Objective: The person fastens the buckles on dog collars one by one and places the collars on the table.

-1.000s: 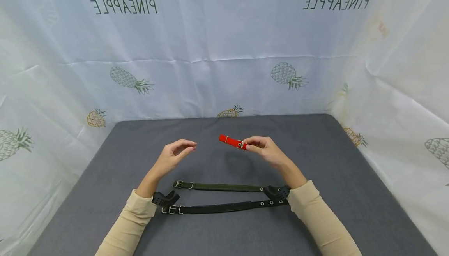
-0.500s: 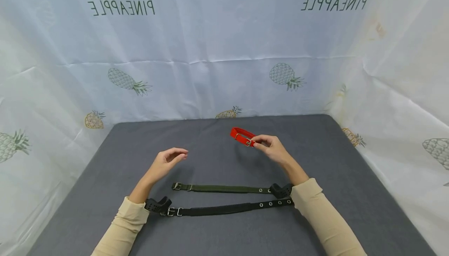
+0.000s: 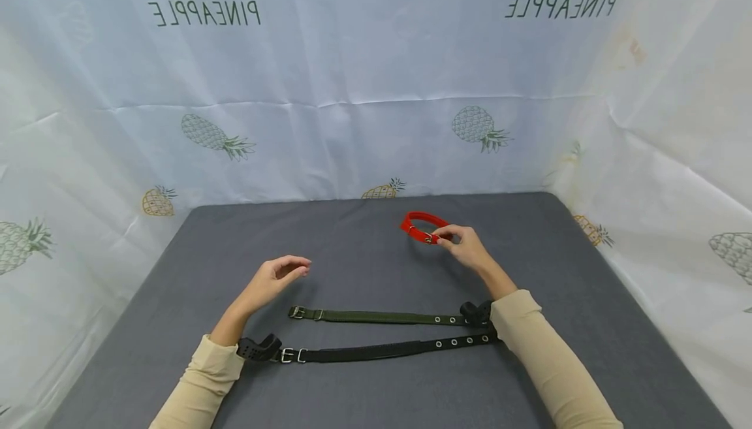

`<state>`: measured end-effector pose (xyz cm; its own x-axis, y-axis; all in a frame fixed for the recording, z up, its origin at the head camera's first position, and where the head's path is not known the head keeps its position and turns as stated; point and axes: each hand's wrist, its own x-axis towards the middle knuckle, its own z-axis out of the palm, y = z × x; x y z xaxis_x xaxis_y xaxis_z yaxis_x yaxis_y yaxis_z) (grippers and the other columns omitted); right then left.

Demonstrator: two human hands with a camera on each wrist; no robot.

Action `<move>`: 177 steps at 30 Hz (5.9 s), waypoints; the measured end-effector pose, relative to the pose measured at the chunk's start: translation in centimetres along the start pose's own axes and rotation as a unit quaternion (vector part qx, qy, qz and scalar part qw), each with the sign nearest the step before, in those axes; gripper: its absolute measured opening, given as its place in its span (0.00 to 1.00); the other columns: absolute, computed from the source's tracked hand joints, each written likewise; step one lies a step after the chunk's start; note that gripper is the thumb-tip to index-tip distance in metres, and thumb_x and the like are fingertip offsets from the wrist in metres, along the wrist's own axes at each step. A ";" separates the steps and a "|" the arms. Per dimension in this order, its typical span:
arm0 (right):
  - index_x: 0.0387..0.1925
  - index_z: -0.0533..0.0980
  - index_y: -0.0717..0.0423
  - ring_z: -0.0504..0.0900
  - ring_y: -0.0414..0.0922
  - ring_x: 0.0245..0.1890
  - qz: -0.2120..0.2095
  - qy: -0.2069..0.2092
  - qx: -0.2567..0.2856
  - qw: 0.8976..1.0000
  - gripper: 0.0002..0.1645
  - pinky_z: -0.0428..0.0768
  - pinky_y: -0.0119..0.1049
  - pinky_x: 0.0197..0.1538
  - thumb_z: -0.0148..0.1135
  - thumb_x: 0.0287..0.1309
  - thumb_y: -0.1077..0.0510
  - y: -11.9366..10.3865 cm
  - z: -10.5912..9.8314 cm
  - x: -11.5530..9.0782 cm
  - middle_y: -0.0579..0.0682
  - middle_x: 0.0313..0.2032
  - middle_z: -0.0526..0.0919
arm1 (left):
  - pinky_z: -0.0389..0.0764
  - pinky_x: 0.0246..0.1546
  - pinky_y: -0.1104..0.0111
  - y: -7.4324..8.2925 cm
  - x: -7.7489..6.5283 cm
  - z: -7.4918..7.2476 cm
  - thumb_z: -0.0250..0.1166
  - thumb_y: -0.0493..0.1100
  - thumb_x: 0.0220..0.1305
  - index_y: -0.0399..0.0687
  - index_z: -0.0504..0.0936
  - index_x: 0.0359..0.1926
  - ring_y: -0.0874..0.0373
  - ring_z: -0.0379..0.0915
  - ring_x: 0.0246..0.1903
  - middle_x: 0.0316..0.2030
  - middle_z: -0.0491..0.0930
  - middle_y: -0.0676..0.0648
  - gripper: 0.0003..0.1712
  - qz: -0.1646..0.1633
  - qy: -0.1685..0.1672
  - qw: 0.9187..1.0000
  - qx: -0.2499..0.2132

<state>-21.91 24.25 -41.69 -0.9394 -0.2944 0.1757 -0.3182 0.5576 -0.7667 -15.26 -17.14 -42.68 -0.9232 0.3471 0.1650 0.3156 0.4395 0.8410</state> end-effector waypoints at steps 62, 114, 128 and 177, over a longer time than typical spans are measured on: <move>0.45 0.82 0.65 0.78 0.63 0.49 0.050 0.011 -0.114 0.992 0.13 0.78 0.56 0.49 0.63 0.60 0.63 2.6 0.0 -0.2 0.66 0.43 0.84 | 0.79 0.45 0.73 -0.3 -0.5 -0.3 0.58 0.42 0.70 0.35 0.79 0.53 0.43 0.80 0.49 0.51 0.81 0.34 0.17 -0.009 0.001 1.000 0.013; 0.26 0.83 0.55 0.70 0.33 0.27 -0.076 -0.138 -0.041 0.987 0.06 0.68 0.27 0.29 0.75 0.44 0.62 4.6 -4.2 -11.1 0.50 0.28 0.80 | 0.76 0.35 0.74 -2.3 -2.0 0.1 0.76 0.39 0.48 0.43 0.87 0.33 0.62 0.75 0.32 0.32 0.83 0.47 0.10 0.054 -0.095 0.985 0.134; 0.29 0.83 0.56 0.71 0.25 0.27 -0.027 -0.141 -0.064 0.988 0.06 0.72 0.25 0.29 0.73 0.49 0.59 3.9 -4.5 -9.8 0.45 0.26 0.82 | 0.77 0.34 0.73 -2.2 -1.7 -0.6 0.74 0.37 0.50 0.44 0.87 0.33 0.64 0.75 0.30 0.30 0.84 0.47 0.07 0.051 -0.077 0.986 0.138; 0.39 0.73 0.69 0.76 0.34 0.17 -0.048 0.200 0.212 0.955 0.05 0.75 0.28 0.23 0.58 0.63 0.67 -5.1 -0.2 -4.2 0.36 0.21 0.82 | 0.78 0.34 0.75 4.5 2.6 0.7 0.68 0.33 0.58 0.40 0.84 0.46 0.63 0.73 0.28 0.28 0.78 0.46 0.14 0.163 0.172 0.969 0.074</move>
<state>-16.37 22.81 -38.40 -0.9093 0.0401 0.4143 -0.4041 0.1537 -0.9017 -16.07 -13.67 -38.83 -0.7798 0.2018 0.5927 0.6069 0.4761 0.6364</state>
